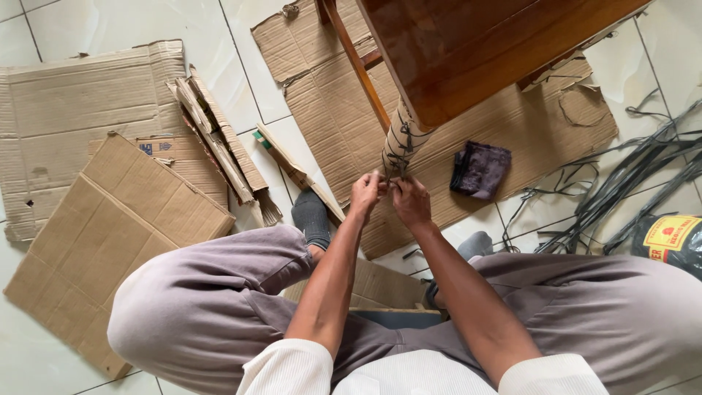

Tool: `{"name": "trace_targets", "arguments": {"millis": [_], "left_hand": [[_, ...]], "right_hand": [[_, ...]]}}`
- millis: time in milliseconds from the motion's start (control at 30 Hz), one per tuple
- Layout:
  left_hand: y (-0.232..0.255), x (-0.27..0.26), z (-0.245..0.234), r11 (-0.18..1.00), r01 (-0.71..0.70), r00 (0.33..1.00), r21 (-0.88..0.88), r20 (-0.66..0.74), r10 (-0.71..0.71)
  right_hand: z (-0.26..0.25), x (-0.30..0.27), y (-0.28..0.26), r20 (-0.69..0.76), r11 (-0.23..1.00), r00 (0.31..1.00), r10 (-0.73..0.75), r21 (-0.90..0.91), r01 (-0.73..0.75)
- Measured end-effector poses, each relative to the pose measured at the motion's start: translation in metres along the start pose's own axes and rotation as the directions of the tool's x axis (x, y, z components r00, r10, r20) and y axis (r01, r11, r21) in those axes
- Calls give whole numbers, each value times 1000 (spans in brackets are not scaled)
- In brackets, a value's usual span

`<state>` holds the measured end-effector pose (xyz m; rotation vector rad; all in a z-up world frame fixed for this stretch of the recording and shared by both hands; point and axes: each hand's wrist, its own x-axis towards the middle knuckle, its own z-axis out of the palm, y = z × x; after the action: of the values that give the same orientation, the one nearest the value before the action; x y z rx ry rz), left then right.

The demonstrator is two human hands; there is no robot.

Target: The person wraps the legs of a wooden chair with cardboard and plastic strips for protection.

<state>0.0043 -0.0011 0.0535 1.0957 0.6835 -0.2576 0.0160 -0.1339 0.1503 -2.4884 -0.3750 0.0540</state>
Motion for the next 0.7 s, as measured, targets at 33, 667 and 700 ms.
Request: {"name": "trace_targets", "arguments": {"millis": [33, 667, 700], "left_hand": [[1, -1, 2, 1000, 1, 1000, -1, 1, -1], [-17, 10, -2, 983, 140, 990, -118, 44, -136], [-16, 9, -1, 977, 156, 987, -147, 63, -148]], "right_hand": [[2, -1, 1, 1, 1000, 1000, 1, -1, -1], [35, 11, 34, 61, 930, 961, 271, 239, -278], [32, 12, 32, 134, 875, 915, 380, 268, -403]]}}
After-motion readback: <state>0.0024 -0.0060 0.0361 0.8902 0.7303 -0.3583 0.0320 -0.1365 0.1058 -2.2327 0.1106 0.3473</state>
